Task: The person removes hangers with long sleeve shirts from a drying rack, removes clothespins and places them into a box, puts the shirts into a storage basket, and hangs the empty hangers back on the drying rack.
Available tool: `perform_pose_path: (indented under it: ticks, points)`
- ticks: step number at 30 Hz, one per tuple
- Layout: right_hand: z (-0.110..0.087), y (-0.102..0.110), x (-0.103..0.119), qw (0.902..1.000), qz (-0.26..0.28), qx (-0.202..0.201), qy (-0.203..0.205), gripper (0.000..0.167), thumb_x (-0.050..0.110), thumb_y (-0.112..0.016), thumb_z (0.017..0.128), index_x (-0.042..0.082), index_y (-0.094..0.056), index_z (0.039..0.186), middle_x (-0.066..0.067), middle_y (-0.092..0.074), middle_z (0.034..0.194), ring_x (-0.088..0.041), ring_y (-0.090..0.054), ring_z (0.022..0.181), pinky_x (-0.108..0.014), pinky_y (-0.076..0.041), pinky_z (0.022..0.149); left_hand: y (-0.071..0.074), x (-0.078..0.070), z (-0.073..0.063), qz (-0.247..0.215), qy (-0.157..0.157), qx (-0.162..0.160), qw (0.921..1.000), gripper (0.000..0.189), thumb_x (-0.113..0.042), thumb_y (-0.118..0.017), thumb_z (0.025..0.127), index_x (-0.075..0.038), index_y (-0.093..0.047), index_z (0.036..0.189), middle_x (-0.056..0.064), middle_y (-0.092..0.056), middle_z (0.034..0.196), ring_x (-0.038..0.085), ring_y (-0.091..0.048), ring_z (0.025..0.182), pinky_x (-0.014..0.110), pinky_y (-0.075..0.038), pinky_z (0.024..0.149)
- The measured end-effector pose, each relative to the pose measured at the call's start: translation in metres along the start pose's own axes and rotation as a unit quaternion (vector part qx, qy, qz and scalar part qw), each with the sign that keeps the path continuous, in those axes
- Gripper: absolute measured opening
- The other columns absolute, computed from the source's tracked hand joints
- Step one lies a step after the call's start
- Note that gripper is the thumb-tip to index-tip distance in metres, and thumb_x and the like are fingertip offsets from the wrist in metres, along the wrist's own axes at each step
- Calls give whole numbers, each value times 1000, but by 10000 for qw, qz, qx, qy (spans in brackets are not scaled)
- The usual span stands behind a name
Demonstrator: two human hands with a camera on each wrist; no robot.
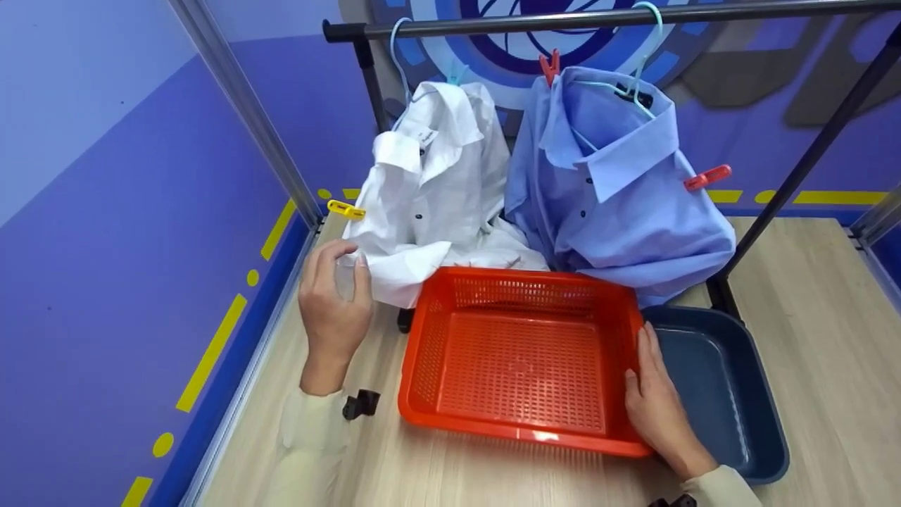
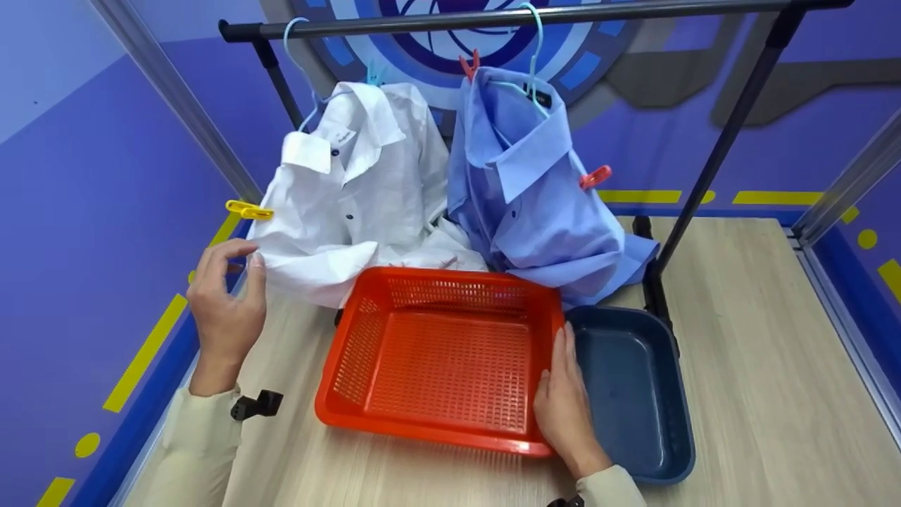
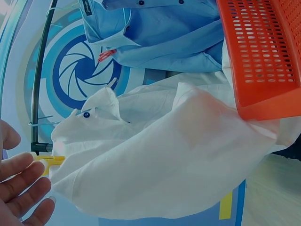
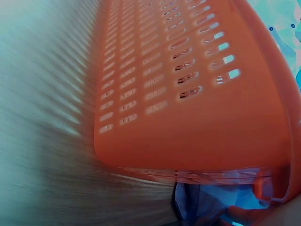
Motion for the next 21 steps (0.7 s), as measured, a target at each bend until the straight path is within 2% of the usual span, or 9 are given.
perform_pose_path:
  ticks: [10,16,21]
  points:
    - [0,1,-2,10000,-11,-67,-14,73,-3,-45,95,7,-7,156,-11,0,164,-42,-15,147,-61,-18,113,0,6,9,2,72,-82,9999,16,-11,-60,90,-1,-63,103,13,-62,106,25,-58,104,40,-48,94]
    - [1,0,-2,10000,-70,-39,-41,73,-2,-45,95,8,-7,156,-14,-3,164,-42,-16,146,-61,-20,112,0,11,12,17,136,-156,9998,16,-10,-59,90,0,-62,103,14,-61,109,26,-57,110,43,-47,96]
    - [1,0,-4,10000,-47,-31,-80,74,-2,-46,95,9,-6,156,-15,-4,163,-42,-16,146,-62,-21,112,-5,16,13,37,259,-67,9996,20,-13,-58,92,1,-60,105,16,-59,110,26,-57,105,41,-48,92]
Point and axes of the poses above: each hand's wrist, its own z-axis towards the middle knuckle, its own y-axis out of the back of the hand, x = y × z, the point moved 10 cm from there along z, towards the middle knuckle
